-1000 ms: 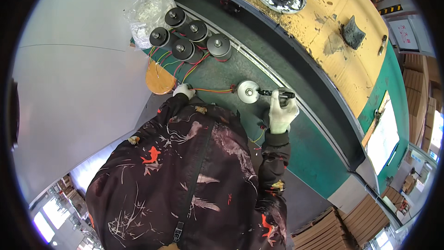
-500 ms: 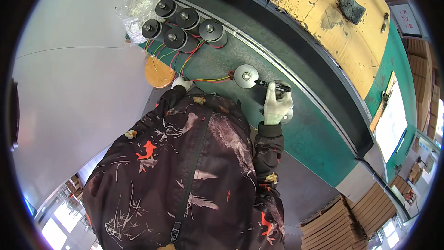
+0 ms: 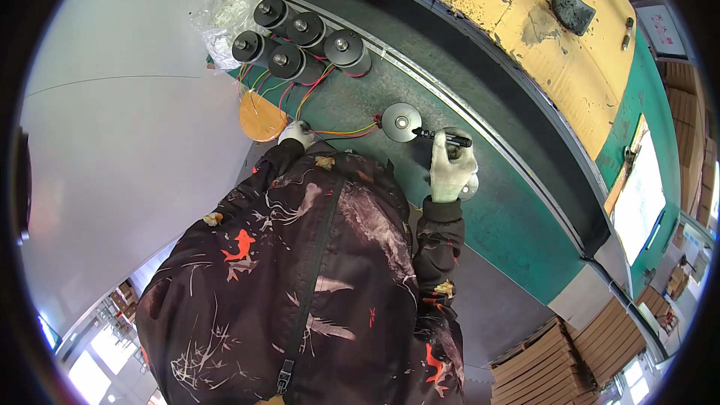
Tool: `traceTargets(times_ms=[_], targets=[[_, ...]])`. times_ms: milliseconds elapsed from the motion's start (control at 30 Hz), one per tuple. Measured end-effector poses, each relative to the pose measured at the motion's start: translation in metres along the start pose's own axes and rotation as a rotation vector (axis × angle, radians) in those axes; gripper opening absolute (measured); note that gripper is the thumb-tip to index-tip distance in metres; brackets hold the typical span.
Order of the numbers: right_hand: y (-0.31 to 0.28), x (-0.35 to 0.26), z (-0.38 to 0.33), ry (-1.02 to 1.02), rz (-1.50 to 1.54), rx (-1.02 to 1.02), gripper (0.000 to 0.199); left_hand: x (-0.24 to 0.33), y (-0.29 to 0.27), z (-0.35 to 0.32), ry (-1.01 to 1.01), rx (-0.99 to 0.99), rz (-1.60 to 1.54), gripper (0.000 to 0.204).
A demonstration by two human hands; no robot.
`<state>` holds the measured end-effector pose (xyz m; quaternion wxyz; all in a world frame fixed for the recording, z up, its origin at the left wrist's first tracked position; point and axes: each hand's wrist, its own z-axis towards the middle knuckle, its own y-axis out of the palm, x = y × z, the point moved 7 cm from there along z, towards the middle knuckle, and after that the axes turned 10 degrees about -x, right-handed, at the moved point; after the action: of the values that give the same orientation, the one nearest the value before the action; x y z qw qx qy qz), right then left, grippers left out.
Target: Applying a substance from a container to electronic motor components using an applicator brush and organizing them on a storage shelf.
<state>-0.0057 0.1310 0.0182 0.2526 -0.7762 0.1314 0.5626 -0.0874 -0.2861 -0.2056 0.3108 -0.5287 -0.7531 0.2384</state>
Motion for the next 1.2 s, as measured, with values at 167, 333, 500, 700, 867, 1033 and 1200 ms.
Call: traceTargets(times_ms=[167, 333, 500, 700, 867, 1033, 1200], targets=[[-0.034, -0.045, 0.005, -0.220, 0.100, 0.093, 0.013, 0.010, -0.006, -0.002, 0.044, -0.136, -0.027, 0.053], [-0.066, -0.092, 0.012, -0.262, 0.139, 0.137, 0.017, 0.106, -0.023, -0.026, 0.459, -0.023, 0.033, 0.080], [-0.049, -0.097, 0.020, -0.321, 0.182, 0.119, 0.022, 0.255, -0.064, -0.114, 0.891, 0.088, -0.020, 0.088], [-0.043, -0.138, 0.007, -0.438, 0.264, 0.103, 0.029, 0.267, -0.061, -0.109, 0.954, 0.070, -0.056, 0.099], [-0.052, -0.217, 0.043, -0.821, -0.485, 0.296, 0.037, 0.224, -0.010, -0.062, 0.857, 0.036, -0.020, 0.100], [-0.058, -0.211, 0.110, -0.780, -0.864, 0.332, 0.040, 0.206, 0.056, -0.022, 0.669, -0.305, 0.107, 0.105], [-0.040, -0.199, 0.033, -0.852, -0.620, 0.529, 0.040, 0.196, 0.084, -0.014, 0.729, -0.327, 0.092, 0.091]])
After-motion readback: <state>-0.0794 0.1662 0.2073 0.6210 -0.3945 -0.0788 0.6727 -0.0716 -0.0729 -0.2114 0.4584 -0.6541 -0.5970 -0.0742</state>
